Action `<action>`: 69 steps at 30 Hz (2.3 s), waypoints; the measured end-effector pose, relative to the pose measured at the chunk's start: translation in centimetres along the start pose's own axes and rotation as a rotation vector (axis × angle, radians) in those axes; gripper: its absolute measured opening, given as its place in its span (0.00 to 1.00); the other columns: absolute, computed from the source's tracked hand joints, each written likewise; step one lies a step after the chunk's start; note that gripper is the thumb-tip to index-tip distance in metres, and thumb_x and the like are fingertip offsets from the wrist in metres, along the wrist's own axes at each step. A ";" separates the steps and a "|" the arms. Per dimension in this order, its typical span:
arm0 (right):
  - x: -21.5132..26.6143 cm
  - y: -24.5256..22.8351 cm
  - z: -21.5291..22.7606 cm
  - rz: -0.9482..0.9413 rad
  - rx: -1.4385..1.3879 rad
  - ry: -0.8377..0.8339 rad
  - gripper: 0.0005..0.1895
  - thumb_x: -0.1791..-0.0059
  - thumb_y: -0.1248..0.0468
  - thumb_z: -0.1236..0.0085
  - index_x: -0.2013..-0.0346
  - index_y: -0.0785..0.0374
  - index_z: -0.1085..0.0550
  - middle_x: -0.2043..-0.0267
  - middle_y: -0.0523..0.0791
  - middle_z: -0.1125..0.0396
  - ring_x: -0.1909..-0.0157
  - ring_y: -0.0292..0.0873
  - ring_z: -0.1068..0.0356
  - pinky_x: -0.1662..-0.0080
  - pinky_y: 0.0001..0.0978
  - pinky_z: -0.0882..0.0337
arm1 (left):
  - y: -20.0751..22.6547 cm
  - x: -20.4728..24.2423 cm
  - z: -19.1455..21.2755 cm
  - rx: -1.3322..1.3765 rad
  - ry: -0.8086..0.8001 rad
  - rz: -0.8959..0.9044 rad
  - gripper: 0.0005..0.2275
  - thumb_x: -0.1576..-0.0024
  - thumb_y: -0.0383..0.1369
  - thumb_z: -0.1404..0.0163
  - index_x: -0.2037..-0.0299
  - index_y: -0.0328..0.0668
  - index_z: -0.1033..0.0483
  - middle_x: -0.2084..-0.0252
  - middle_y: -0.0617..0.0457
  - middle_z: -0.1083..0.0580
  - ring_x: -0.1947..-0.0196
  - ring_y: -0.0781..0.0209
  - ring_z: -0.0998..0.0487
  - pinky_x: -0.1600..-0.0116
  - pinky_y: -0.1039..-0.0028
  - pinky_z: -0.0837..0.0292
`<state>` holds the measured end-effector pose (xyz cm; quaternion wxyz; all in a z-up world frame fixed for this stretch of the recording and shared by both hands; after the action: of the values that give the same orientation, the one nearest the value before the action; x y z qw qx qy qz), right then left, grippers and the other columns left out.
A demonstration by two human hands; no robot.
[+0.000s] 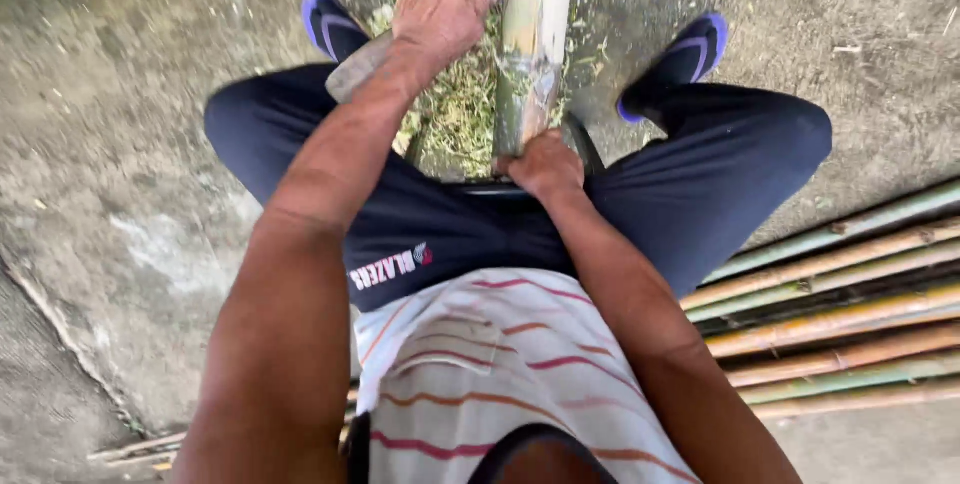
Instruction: Scraping the outer skin and smoothing nodes of a bamboo pole using a large blade.
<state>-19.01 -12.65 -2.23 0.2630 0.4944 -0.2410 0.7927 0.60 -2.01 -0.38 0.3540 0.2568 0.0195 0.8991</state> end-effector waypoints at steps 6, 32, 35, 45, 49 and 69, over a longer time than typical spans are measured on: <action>-2.4 -0.6 0.9 0.041 -0.005 0.113 0.66 0.59 0.32 0.36 0.33 0.85 0.51 0.39 0.62 0.35 0.37 0.56 0.32 0.39 0.45 0.32 | -1.2 -1.9 -0.6 0.038 0.078 0.002 0.16 0.36 0.42 0.59 0.48 0.39 0.27 0.79 0.51 0.29 0.82 0.57 0.26 0.76 0.60 0.27; -1.1 -0.2 1.4 0.124 0.062 0.114 0.60 0.61 0.35 0.33 0.36 0.80 0.44 0.40 0.64 0.36 0.40 0.58 0.32 0.40 0.45 0.33 | -2.1 0.0 -1.0 0.162 -0.039 -0.029 0.14 0.43 0.38 0.56 0.51 0.53 0.21 0.70 0.47 0.24 0.73 0.56 0.22 0.71 0.61 0.22; -1.0 0.4 0.6 0.037 0.027 0.076 0.56 0.57 0.33 0.38 0.40 0.85 0.38 0.42 0.65 0.31 0.39 0.58 0.29 0.40 0.47 0.30 | -1.9 0.2 -0.6 0.425 0.100 0.158 0.23 0.28 0.52 0.64 0.50 0.41 0.24 0.74 0.47 0.25 0.75 0.53 0.23 0.65 0.62 0.25; -1.3 -1.0 2.2 0.076 0.028 0.146 0.60 0.60 0.33 0.37 0.39 0.86 0.42 0.42 0.66 0.33 0.39 0.58 0.30 0.40 0.45 0.32 | -4.3 -2.4 -5.8 -0.009 0.080 -0.176 0.10 0.36 0.37 0.59 0.51 0.48 0.26 0.77 0.51 0.30 0.79 0.54 0.23 0.80 0.63 0.27; -0.7 0.1 1.1 0.062 0.014 0.118 0.64 0.59 0.32 0.36 0.38 0.90 0.45 0.42 0.67 0.34 0.39 0.60 0.31 0.39 0.44 0.32 | -5.5 -2.6 -3.6 0.309 0.207 0.138 0.22 0.28 0.53 0.61 0.46 0.41 0.28 0.75 0.48 0.26 0.79 0.51 0.25 0.78 0.63 0.29; -1.0 0.0 0.9 0.072 0.007 0.128 0.53 0.61 0.33 0.37 0.47 0.83 0.29 0.46 0.66 0.28 0.43 0.59 0.26 0.41 0.45 0.29 | -4.8 -3.2 -11.6 0.433 0.099 -0.048 0.27 0.33 0.59 0.68 0.61 0.47 0.23 0.80 0.54 0.30 0.83 0.61 0.34 0.75 0.63 0.35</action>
<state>-18.05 -13.42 -2.78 0.2475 0.4349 -0.2386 0.8323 0.03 1.24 -12.91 0.3103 0.2819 0.2356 0.8768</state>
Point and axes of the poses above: each hand's wrist, its own x-axis away from the middle knuckle, its own z-axis out of the back of the hand, y = z × x, the point moved 2 cm from there along -x, towards the middle knuckle
